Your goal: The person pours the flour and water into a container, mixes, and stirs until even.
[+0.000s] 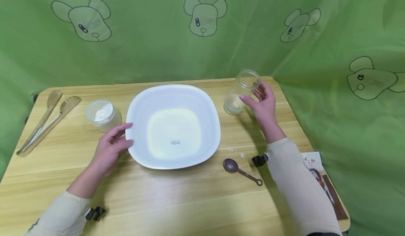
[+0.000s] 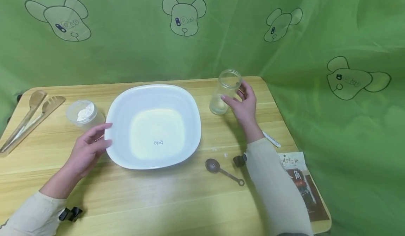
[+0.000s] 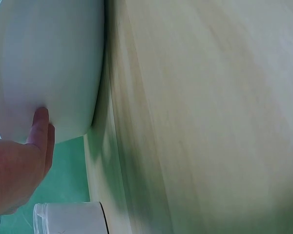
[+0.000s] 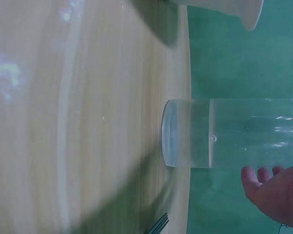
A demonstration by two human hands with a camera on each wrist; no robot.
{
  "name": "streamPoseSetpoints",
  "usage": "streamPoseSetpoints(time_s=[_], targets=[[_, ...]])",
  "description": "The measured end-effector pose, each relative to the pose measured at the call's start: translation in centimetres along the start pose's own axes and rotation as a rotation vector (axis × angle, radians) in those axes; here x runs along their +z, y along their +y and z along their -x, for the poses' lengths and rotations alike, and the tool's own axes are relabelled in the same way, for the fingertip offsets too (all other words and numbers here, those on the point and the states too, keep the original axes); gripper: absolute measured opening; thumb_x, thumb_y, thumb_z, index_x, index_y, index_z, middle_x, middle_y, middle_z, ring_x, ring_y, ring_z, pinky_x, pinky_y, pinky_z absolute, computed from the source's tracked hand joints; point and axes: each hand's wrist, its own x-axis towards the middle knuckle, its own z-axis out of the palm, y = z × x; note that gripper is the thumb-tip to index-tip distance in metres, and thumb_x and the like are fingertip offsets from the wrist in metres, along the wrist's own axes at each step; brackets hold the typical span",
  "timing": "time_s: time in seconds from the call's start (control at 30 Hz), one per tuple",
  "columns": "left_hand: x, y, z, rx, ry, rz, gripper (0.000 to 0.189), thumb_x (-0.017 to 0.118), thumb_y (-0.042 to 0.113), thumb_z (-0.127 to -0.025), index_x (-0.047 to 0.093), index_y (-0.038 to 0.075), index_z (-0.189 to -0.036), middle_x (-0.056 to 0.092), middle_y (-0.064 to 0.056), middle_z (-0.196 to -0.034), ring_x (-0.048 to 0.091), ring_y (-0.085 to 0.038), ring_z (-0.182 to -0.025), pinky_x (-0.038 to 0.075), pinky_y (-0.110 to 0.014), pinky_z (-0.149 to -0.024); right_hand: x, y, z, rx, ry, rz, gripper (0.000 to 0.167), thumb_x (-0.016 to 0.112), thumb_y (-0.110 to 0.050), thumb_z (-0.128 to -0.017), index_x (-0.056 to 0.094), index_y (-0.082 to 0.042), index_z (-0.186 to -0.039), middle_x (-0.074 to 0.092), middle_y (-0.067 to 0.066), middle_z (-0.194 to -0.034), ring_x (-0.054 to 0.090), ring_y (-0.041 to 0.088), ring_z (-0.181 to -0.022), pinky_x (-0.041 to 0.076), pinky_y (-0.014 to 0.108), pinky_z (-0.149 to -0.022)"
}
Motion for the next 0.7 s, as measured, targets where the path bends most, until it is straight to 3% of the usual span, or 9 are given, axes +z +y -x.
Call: streamPoseSetpoints(time_s=[0.33,0.6,0.7], targets=[[-0.1,-0.1,0.0,-0.001,-0.002,0.0,0.053,0.063,-0.01,-0.091,0.05,0.0,-0.142,0.061,-0.011,-0.127,0.065,-0.019,-0.109,0.058,-0.027,-0.084,0.5,1.4,-1.4,0.076,0.022,0.046,0.086,0.086,0.009,-0.071,0.048,-0.016,-0.144,0.051,0.011,-0.141,0.049,0.026,-0.127,0.041,0.035,-0.109],[-0.2,-0.1,0.0,-0.005,-0.001,-0.009,0.053,0.063,-0.009,-0.092,0.05,0.001,-0.142,0.061,-0.011,-0.128,0.065,-0.019,-0.108,0.058,-0.027,-0.084,1.2,0.8,-1.3,0.069,0.007,0.034,0.085,0.086,0.011,-0.07,0.047,-0.009,-0.142,0.053,0.011,-0.14,0.048,0.025,-0.129,0.039,0.036,-0.111],[-0.3,-0.2,0.0,-0.001,-0.004,-0.004,0.053,0.063,-0.01,-0.092,0.051,0.001,-0.141,0.061,-0.011,-0.128,0.065,-0.019,-0.108,0.058,-0.027,-0.084,1.2,1.7,-1.8,0.05,0.013,0.02,0.085,0.085,0.013,-0.069,0.045,-0.008,-0.142,0.053,0.01,-0.14,0.049,0.022,-0.129,0.037,0.038,-0.113]])
